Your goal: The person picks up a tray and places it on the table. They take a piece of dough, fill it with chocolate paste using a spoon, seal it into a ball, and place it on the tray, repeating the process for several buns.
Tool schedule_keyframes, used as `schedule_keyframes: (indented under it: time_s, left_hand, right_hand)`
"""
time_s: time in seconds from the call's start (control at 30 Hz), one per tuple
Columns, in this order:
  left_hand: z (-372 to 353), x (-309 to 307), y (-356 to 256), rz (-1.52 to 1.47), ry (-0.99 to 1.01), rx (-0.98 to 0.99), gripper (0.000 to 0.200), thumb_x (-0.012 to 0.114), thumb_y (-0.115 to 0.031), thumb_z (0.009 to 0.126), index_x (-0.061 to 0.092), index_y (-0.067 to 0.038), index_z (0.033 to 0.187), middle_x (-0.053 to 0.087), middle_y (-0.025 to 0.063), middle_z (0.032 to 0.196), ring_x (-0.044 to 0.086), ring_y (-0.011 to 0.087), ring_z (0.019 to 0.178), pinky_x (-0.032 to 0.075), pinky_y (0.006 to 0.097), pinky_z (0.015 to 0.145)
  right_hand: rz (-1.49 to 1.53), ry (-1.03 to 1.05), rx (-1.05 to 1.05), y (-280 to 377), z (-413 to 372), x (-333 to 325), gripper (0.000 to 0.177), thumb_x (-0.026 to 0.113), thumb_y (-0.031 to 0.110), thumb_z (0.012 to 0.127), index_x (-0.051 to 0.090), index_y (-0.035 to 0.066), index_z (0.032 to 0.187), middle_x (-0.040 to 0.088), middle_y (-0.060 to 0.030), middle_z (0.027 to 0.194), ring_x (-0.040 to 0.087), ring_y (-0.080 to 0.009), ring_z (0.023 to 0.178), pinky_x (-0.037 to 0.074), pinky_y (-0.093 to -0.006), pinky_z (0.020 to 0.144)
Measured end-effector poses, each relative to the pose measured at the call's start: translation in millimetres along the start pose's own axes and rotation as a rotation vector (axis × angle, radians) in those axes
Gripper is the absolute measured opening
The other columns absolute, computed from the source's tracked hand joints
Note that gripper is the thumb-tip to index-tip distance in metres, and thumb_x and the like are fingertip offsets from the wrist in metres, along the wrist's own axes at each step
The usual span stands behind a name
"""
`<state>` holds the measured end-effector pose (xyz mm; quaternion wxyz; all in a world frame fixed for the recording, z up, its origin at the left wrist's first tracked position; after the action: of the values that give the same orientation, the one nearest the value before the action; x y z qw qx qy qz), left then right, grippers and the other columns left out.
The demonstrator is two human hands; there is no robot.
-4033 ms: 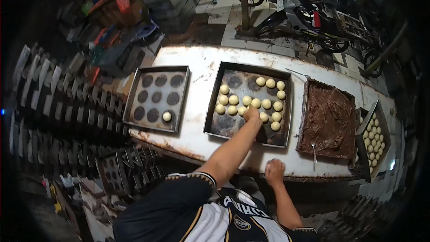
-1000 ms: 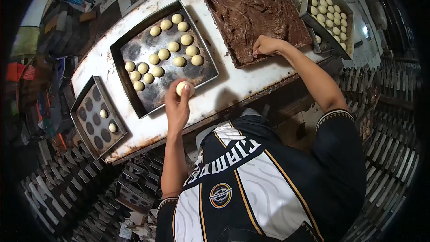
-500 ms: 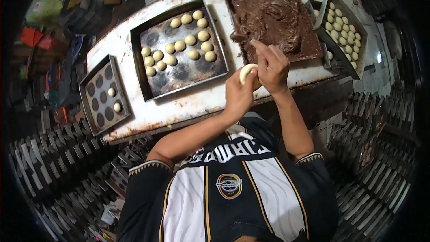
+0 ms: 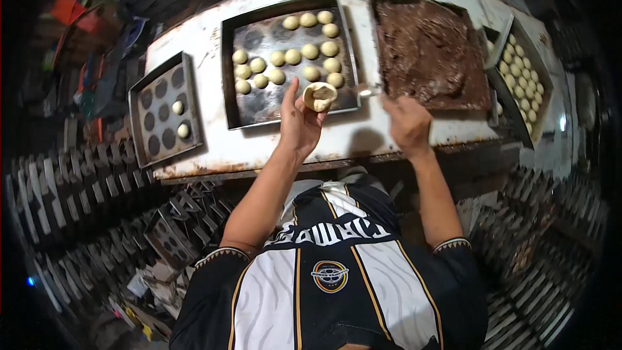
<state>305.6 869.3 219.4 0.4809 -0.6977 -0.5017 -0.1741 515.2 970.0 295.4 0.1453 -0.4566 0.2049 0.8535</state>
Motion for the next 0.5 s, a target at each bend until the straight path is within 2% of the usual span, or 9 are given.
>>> schedule_keyframes:
  time_s: [0.03,0.13,0.17,0.23,0.3,0.33,0.37,0.4,0.5]
  left_hand:
    - [-13.8,0.9,-13.1,-0.027,-0.188,0.102,0.061,0.048,-0.058,0.108,0.07,-0.001,0.117,0.075,0.0079,0.103,0.071,0.0159,0.095,0.058,0.0262,0.08]
    - [-33.6,-10.8,-21.6,-0.073,0.096,0.002,0.037,0.064,-0.026,0.106,0.059,-0.002,0.134,0.069,0.0081,0.125,0.068,0.0159,0.108,0.056,0.0246,0.091]
    - [-44.7,5.6,-32.0,0.086,0.156,0.072,0.046,0.071,-0.006,0.096,0.055,-0.002,0.139,0.067,0.0078,0.126,0.066,0.016,0.11,0.054,0.0224,0.093]
    - [-61.3,8.6,-56.7,0.39,0.106,0.371,0.061,0.072,0.006,0.088,0.048,-0.003,0.144,0.065,0.0058,0.122,0.063,0.0133,0.115,0.051,0.0222,0.098]
    - [-78.7,-1.3,-77.2,0.631,0.015,0.629,0.064,0.072,0.007,0.088,0.046,-0.005,0.146,0.066,0.0048,0.122,0.066,0.0118,0.108,0.055,0.0263,0.094]
    - [-84.8,-4.1,-79.4,0.557,0.045,0.526,0.063,0.072,0.005,0.089,0.046,-0.004,0.146,0.067,0.0051,0.12,0.067,0.012,0.104,0.056,0.027,0.09]
    - [-95.9,-2.8,-82.9,0.482,0.08,0.415,0.061,0.072,0.003,0.09,0.047,-0.004,0.145,0.068,0.0054,0.118,0.068,0.0121,0.1,0.058,0.0278,0.086]
    - [-104.6,-5.2,-83.9,0.409,0.121,0.298,0.06,0.073,0.001,0.091,0.048,-0.004,0.144,0.068,0.0057,0.116,0.069,0.0123,0.095,0.059,0.0286,0.081]
    - [-137.0,-15.3,-118.1,0.609,0.296,0.531,0.043,0.072,-0.03,0.096,0.062,-0.001,0.125,0.072,0.0073,0.101,0.07,0.0142,0.084,0.057,0.0311,0.066]
  right_hand:
    - [-0.054,0.06,0.141,-27.9,-4.8,15.7,0.046,0.06,-0.004,0.088,0.075,0.014,0.127,0.059,-0.0084,0.084,0.063,-0.0274,0.074,0.05,-0.0375,0.061]
    - [-0.318,0.389,0.53,-103.5,-40.6,56.7,0.037,0.062,0.002,0.096,0.074,0.011,0.13,0.067,-0.0152,0.11,0.068,-0.0295,0.103,0.056,-0.0401,0.081]
    - [-0.393,0.393,0.504,-103.5,-47.7,61.8,0.037,0.064,0.005,0.096,0.072,0.011,0.132,0.064,-0.0165,0.118,0.064,-0.0312,0.112,0.054,-0.0437,0.089]
    - [-0.553,0.379,0.444,-81.8,-41.8,54.6,0.041,0.069,0.011,0.096,0.068,0.01,0.137,0.058,-0.0192,0.134,0.056,-0.0344,0.128,0.048,-0.0509,0.106]
    - [-0.108,0.38,0.536,-16.2,-12.7,41.1,0.054,0.078,0.021,0.093,0.062,0.009,0.143,0.046,-0.02,0.147,0.043,-0.0364,0.141,0.036,-0.0523,0.118]
    - [0.254,0.253,0.404,20.6,-0.3,42.6,0.074,0.086,0.029,0.086,0.055,0.011,0.151,0.045,-0.0188,0.147,0.047,-0.036,0.138,0.039,-0.0476,0.116]
    - [0.508,0.145,0.261,77.0,28.3,24.9,0.079,0.088,0.027,0.083,0.052,0.012,0.152,0.045,-0.0163,0.147,0.051,-0.0315,0.133,0.048,-0.0417,0.108]
    - [0.924,0.214,0.395,117.9,41.5,31.0,0.078,0.089,0.022,0.082,0.052,0.012,0.151,0.047,-0.013,0.145,0.057,-0.024,0.121,0.054,-0.0347,0.093]
    - [1.423,0.028,0.356,208.0,61.0,51.4,0.063,0.088,0.032,0.089,0.056,0.005,0.136,0.055,-0.0048,0.123,0.059,-0.0118,0.097,0.05,-0.0257,0.08]
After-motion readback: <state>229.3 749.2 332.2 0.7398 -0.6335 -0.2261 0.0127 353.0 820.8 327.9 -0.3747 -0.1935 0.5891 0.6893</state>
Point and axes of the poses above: each hand's wrist, its own z-axis towards the middle knuckle, its own x-axis out of the palm, y = z × x, the point moved 8 cm from there along z, towards the middle knuckle
